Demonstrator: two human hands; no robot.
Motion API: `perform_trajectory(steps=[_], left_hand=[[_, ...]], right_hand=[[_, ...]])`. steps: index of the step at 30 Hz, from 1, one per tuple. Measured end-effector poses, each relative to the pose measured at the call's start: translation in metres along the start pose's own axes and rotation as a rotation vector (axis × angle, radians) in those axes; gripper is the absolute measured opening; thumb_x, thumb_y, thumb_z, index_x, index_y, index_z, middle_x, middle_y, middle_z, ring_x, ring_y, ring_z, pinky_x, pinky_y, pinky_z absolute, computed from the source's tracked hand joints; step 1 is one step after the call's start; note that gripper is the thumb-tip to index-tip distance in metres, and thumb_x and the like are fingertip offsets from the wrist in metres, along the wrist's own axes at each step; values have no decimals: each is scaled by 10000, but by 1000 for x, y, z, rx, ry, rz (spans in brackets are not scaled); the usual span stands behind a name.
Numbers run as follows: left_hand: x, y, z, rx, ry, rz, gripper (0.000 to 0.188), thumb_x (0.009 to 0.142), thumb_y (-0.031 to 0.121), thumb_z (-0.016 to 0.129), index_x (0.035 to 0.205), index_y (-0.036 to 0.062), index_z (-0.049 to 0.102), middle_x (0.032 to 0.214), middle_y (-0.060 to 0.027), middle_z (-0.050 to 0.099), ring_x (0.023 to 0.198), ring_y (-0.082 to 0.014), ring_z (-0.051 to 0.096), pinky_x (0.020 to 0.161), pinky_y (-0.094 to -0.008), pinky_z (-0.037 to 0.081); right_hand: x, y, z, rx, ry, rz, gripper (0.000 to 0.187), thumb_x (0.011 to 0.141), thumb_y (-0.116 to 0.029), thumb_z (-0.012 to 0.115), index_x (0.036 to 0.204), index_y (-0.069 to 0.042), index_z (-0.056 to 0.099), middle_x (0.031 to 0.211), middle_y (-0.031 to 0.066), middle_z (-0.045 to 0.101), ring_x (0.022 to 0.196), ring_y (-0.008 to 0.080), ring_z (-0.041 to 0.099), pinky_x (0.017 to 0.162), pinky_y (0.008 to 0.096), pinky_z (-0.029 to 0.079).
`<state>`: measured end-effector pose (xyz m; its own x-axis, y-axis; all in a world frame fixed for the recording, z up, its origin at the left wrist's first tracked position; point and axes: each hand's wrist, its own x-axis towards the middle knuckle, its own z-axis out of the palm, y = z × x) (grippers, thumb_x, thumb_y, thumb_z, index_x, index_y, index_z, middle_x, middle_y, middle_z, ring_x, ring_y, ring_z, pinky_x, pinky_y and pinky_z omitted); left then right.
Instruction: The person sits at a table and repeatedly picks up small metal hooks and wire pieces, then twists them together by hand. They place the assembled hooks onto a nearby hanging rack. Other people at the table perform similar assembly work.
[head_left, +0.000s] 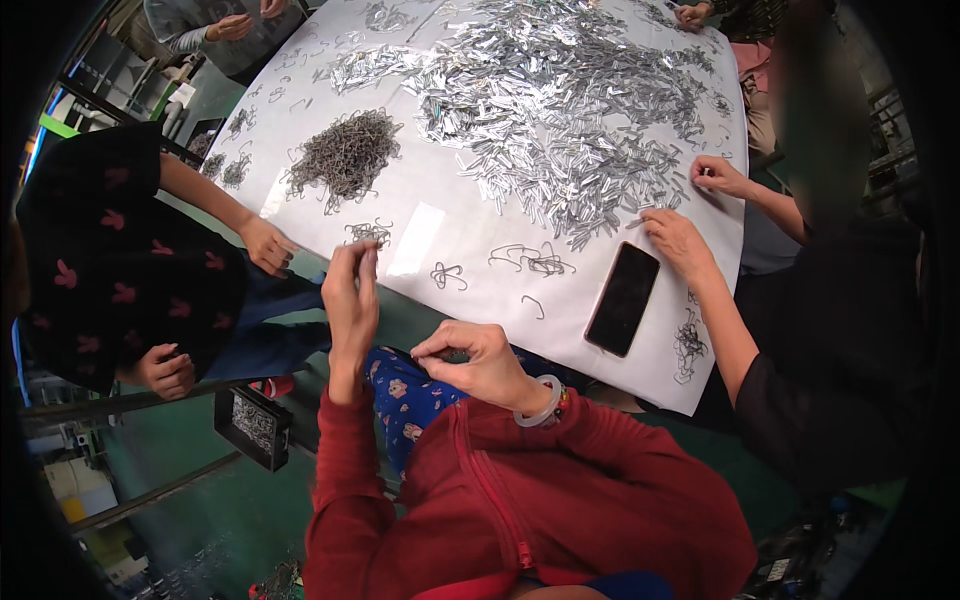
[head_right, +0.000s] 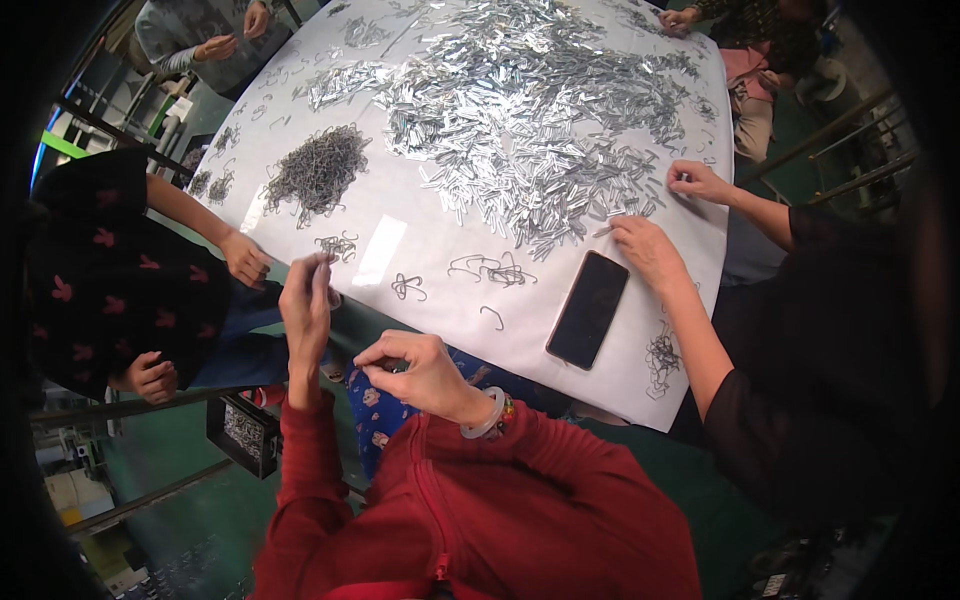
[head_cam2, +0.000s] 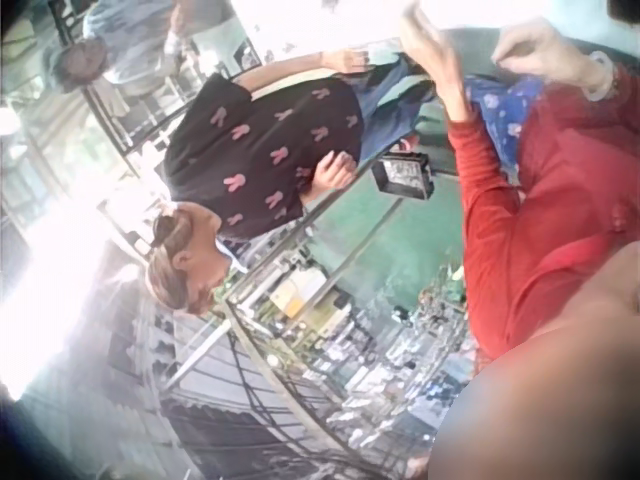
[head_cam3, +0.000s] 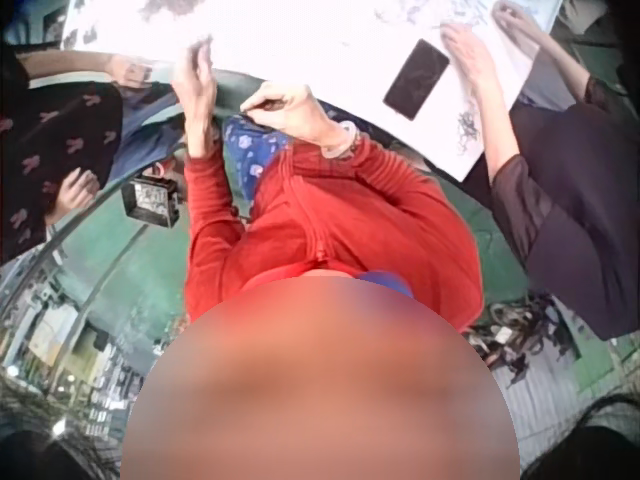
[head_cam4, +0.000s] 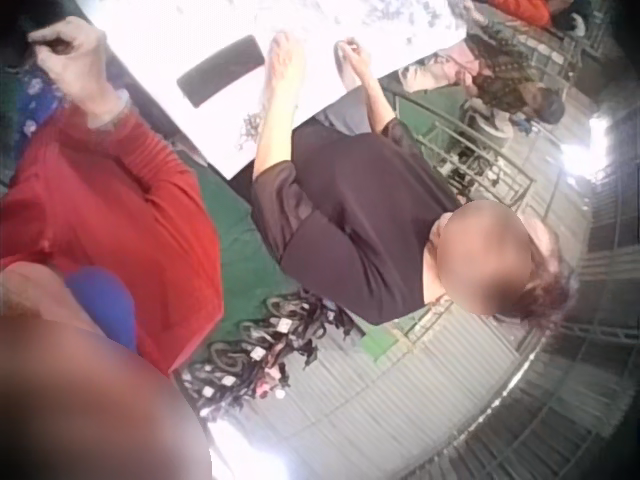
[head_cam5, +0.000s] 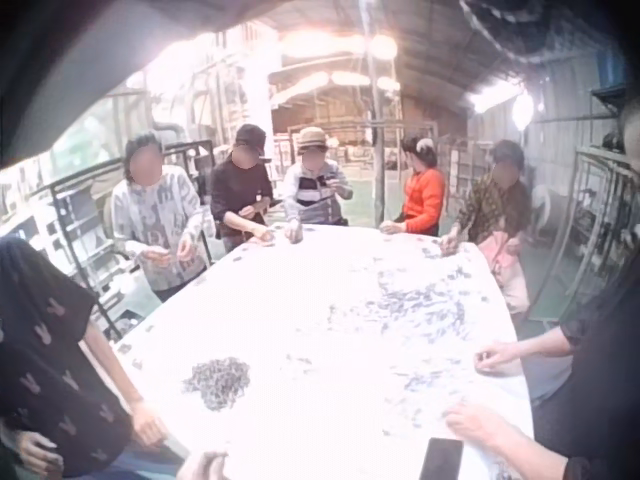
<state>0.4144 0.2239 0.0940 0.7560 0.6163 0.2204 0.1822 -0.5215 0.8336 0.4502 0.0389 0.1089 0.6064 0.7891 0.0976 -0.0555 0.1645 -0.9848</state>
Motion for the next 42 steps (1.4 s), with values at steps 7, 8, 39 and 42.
perform_trajectory(steps=[7, 8, 39, 42], left_hand=[[-88, 60, -27, -558, -64, -69, 52, 881, -12, 561, 927, -24, 541, 926, -96, 576, 891, -151, 551, 799, -254, 437], [-89, 60, -27, -496, -78, -24, 55, 869, -5, 578, 915, -18, 551, 934, -102, 573, 891, -161, 551, 790, -260, 439], [-91, 57, -8, -610, 41, -56, 40, 890, -31, 542, 925, -12, 541, 905, -142, 616, 865, -197, 591, 791, -299, 481], [-92, 53, -10, -596, 11, -24, 51, 889, -38, 540, 934, -14, 543, 908, -137, 617, 867, -190, 590, 785, -290, 479]], right_hand=[[2, 2, 5, 48, 80, 21, 147, 775, 65, 628, 908, 20, 673, 821, 57, 650, 770, 93, 618, 693, 209, 500], [2, 1, 6, 45, 92, 3, 149, 776, 66, 628, 910, 20, 673, 823, 58, 650, 774, 92, 617, 695, 208, 501], [52, 65, -193, -1126, 506, -38, 162, 746, 1, 617, 900, 17, 664, 786, 182, 608, 775, 378, 596, 707, 419, 485], [52, 47, -192, -739, 599, 134, 157, 763, -17, 637, 914, 16, 668, 770, 120, 656, 654, 214, 639, 631, 294, 501]])
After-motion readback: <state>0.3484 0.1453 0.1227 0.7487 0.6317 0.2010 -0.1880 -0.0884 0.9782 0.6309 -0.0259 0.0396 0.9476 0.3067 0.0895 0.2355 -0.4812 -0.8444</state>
